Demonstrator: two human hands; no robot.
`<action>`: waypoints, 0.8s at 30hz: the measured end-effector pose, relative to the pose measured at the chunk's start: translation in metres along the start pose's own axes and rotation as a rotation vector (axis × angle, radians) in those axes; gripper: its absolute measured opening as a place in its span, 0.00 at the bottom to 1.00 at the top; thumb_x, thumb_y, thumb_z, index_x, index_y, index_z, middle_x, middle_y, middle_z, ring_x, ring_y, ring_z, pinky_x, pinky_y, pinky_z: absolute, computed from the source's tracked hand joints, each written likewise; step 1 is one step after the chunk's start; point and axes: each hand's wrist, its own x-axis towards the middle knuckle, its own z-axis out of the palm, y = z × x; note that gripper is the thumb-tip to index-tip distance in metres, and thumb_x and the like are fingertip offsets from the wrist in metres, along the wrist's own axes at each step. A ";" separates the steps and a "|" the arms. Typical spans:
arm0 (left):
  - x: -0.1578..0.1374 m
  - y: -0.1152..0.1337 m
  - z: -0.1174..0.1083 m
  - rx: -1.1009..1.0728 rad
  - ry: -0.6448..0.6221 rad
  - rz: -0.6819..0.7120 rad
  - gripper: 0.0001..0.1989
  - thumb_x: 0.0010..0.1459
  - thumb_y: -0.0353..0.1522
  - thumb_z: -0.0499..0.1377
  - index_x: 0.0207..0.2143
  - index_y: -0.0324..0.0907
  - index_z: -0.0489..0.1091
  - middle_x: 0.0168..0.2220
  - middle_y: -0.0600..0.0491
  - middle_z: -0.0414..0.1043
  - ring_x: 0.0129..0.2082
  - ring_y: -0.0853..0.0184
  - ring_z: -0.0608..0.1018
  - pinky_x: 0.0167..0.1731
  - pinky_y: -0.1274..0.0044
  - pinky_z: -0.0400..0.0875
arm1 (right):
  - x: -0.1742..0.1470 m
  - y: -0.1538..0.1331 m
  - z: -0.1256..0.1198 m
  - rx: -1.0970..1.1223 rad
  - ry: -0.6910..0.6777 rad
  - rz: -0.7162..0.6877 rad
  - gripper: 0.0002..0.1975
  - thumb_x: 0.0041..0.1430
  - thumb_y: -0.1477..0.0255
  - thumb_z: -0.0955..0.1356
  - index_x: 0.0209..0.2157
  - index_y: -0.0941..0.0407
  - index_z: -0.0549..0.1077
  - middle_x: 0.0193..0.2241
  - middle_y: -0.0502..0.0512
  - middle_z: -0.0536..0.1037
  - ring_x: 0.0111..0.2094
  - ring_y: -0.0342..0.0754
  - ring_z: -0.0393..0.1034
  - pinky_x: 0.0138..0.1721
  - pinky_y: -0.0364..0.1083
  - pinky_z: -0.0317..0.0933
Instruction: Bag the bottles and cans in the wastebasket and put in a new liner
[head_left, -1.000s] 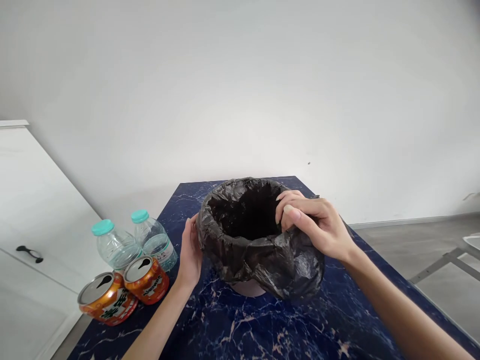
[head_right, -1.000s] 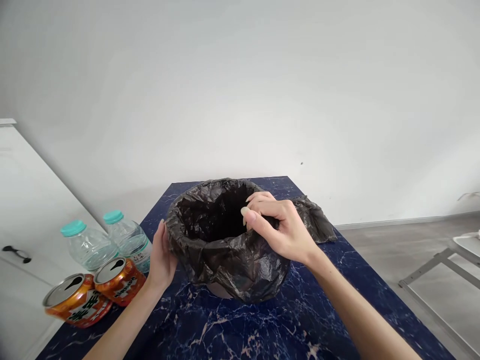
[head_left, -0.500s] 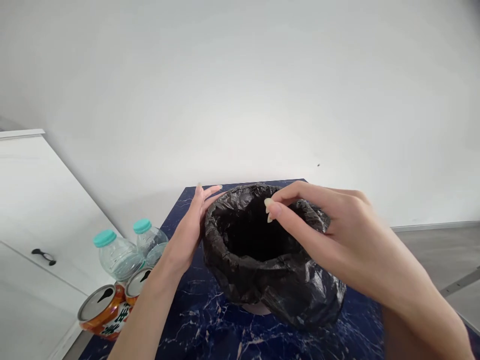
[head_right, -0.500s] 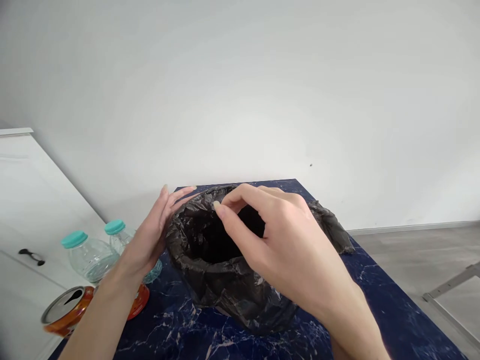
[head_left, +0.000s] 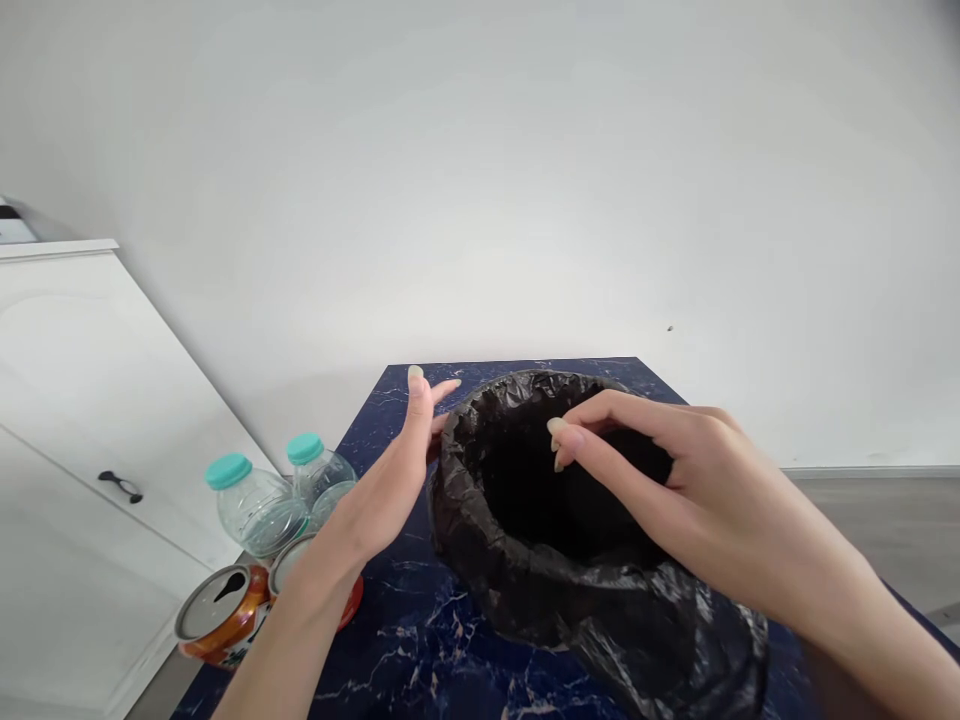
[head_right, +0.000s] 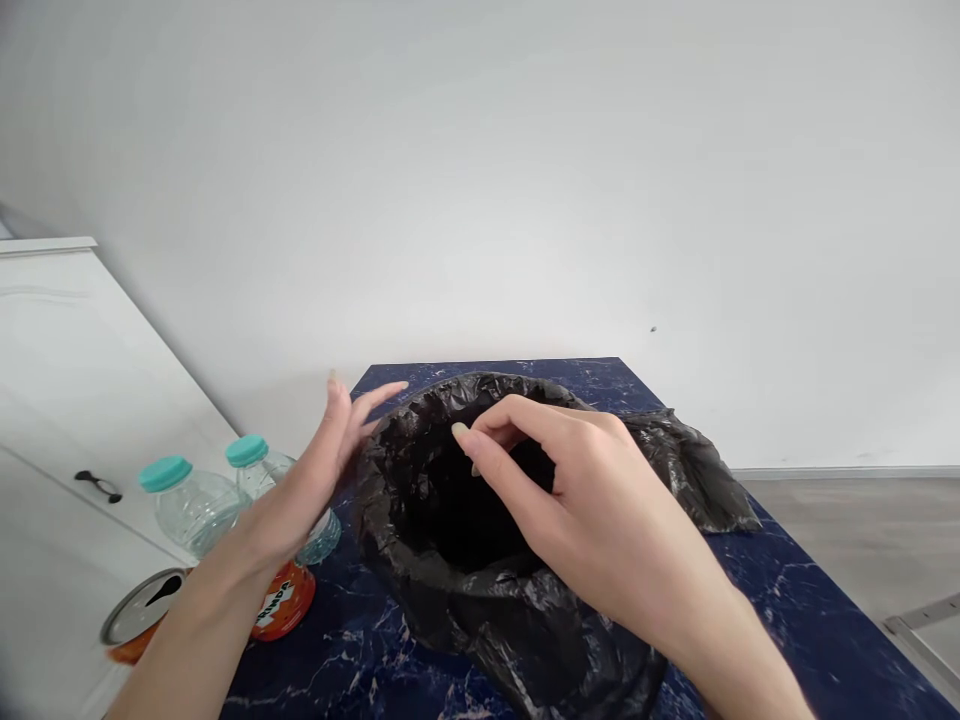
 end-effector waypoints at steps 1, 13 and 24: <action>-0.002 0.006 -0.002 0.063 -0.020 -0.030 0.29 0.67 0.61 0.57 0.57 0.55 0.80 0.56 0.48 0.83 0.66 0.45 0.77 0.70 0.55 0.64 | -0.001 0.001 0.001 -0.005 0.000 0.004 0.14 0.73 0.55 0.69 0.38 0.47 0.82 0.35 0.48 0.85 0.16 0.39 0.61 0.13 0.43 0.52; 0.003 0.015 -0.105 1.204 0.243 0.141 0.28 0.54 0.60 0.67 0.46 0.51 0.81 0.28 0.49 0.76 0.47 0.37 0.82 0.65 0.40 0.62 | -0.003 0.000 0.004 -0.078 0.053 -0.046 0.15 0.73 0.54 0.70 0.36 0.47 0.81 0.29 0.48 0.82 0.11 0.37 0.50 0.08 0.44 0.45; 0.001 0.013 -0.105 1.385 0.131 0.072 0.18 0.63 0.51 0.63 0.50 0.55 0.81 0.24 0.52 0.74 0.42 0.39 0.81 0.55 0.40 0.69 | -0.004 0.001 0.005 -0.080 0.049 -0.025 0.15 0.73 0.53 0.69 0.36 0.47 0.81 0.30 0.47 0.83 0.12 0.37 0.50 0.09 0.44 0.44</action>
